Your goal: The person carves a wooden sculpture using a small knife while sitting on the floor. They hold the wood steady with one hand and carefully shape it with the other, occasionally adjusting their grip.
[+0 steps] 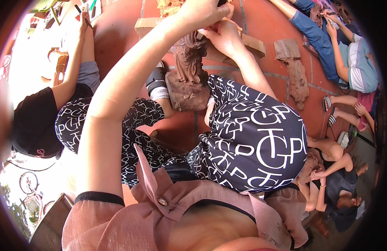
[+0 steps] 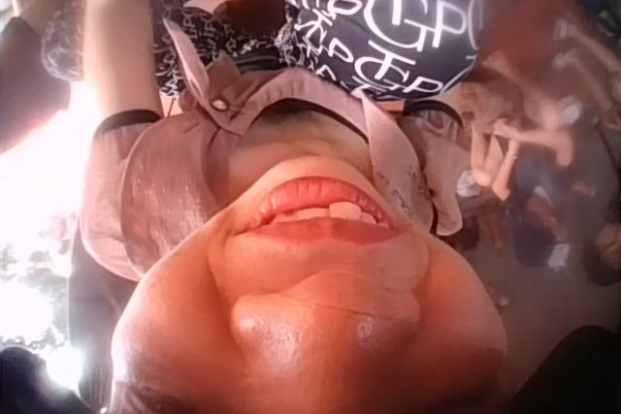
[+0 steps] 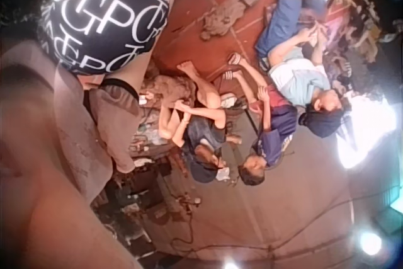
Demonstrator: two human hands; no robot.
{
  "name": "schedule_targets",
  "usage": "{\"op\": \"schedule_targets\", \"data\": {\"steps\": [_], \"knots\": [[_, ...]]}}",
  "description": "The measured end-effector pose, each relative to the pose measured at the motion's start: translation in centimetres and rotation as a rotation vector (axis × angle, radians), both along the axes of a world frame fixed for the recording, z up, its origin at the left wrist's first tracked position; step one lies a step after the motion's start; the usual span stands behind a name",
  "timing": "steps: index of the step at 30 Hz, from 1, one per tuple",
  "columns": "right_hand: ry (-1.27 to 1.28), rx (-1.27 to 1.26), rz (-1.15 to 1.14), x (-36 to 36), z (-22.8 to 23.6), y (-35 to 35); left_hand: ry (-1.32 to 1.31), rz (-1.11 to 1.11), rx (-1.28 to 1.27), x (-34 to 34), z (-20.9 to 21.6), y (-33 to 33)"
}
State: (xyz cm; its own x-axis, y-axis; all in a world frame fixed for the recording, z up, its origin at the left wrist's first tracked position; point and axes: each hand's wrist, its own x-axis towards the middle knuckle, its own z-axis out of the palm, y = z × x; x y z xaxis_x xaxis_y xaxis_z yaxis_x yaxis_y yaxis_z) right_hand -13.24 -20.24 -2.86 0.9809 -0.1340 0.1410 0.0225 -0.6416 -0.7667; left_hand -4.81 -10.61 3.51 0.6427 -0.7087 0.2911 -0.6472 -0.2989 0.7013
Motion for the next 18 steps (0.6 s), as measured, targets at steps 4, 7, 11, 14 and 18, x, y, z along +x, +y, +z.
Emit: {"op": "schedule_targets", "data": {"steps": [4,7,11,14,18], "knots": [[-0.047,0.074,0.012,-0.6,0.1,-0.4,-0.112,0.008,0.054,-0.9,0.9,-0.4],[-0.064,0.126,0.088,-0.4,-0.7,-0.1,-0.230,-0.033,-0.115,-0.8,-0.7,0.4],[-0.073,0.021,0.119,-0.2,-0.9,-0.4,-0.085,-0.008,0.014,-0.6,-0.3,1.2],[0.012,-0.217,0.059,0.0,0.2,-0.4,-0.050,0.049,0.051,-1.0,1.3,2.0],[-0.066,-0.116,0.168,0.1,-0.8,-0.7,0.000,0.033,0.031,-1.5,1.5,3.0]]}}
